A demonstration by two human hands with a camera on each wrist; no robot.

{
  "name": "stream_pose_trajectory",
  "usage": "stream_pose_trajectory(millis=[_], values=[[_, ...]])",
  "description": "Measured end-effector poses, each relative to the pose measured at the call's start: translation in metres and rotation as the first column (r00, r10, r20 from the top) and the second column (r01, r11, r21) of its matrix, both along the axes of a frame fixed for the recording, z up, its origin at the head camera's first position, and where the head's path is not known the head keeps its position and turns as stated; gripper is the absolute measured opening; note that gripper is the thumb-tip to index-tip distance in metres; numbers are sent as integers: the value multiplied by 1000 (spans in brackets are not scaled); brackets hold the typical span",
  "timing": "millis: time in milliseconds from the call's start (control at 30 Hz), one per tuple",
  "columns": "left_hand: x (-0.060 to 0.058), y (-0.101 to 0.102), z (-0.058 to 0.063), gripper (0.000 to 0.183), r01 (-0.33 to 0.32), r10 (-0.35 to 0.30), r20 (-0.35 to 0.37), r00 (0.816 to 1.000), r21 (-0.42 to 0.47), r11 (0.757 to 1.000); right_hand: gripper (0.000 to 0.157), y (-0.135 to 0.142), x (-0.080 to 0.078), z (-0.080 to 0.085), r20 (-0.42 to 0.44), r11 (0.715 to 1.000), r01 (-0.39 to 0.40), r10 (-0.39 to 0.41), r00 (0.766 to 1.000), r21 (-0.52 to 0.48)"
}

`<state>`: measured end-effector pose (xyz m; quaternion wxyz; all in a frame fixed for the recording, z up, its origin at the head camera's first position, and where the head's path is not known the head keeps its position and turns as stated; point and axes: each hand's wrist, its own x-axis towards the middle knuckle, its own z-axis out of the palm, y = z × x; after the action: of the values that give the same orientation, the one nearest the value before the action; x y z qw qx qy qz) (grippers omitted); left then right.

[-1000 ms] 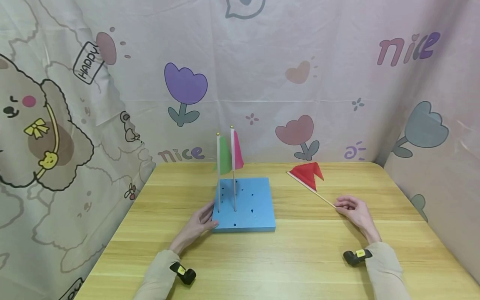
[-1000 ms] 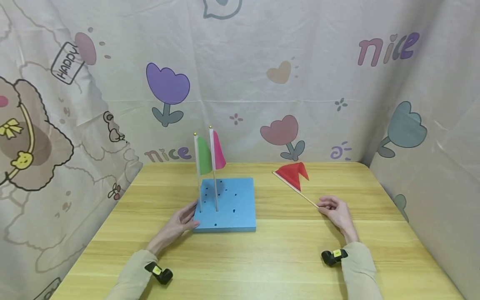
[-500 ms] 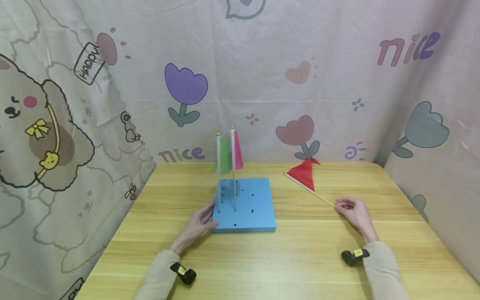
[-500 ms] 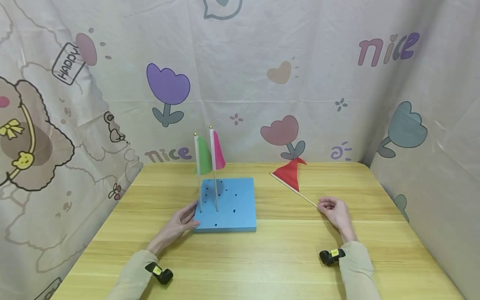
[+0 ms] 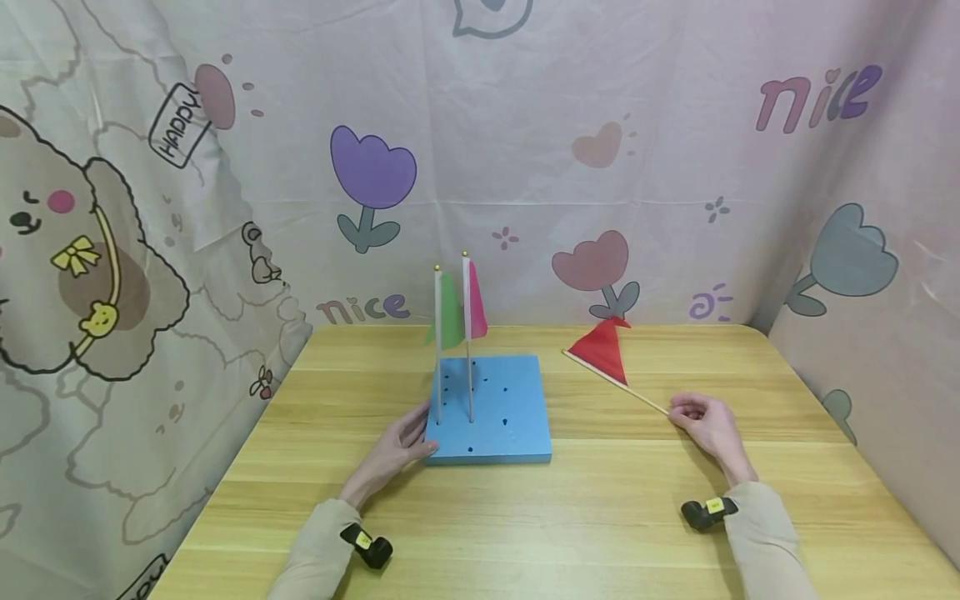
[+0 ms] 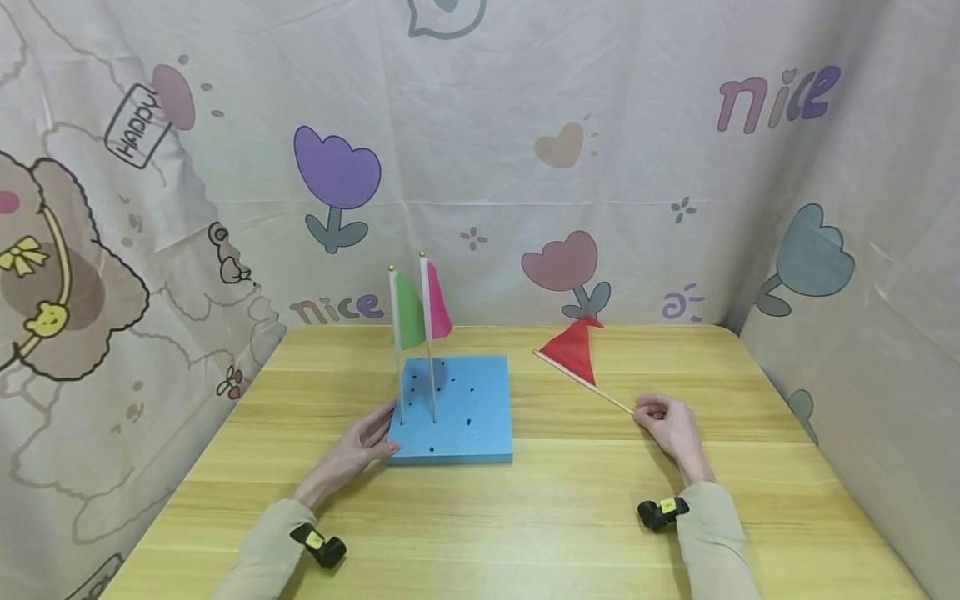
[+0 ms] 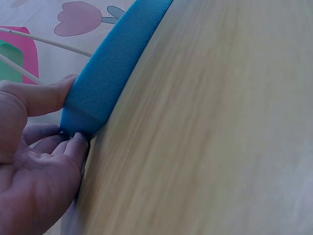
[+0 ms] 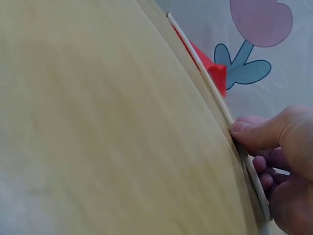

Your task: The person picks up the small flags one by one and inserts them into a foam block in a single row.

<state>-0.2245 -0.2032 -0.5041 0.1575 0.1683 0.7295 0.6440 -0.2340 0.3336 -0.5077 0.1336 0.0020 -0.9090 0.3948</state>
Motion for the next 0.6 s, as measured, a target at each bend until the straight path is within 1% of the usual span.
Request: stream_pose_trajectory(millis=[100,200,367,600], values=[[0,0,0,85,4,-4,-1,1000,6,1000,11,-2,0,1,-3,997,-3,4,1000,75],[0,0,0,84,3,-3,1,1000,8,1000,10,-2,0,2,19,992,-11,9,1000,125],[0,0,1,85,2,-2,1,1000,-3,1000,14,-2,0,2,65,992,-33,25,998,126],[0,0,0,85,10,-10,-12,1000,-3,1000,16,-3,1,6,97,988,-71,58,994,136]])
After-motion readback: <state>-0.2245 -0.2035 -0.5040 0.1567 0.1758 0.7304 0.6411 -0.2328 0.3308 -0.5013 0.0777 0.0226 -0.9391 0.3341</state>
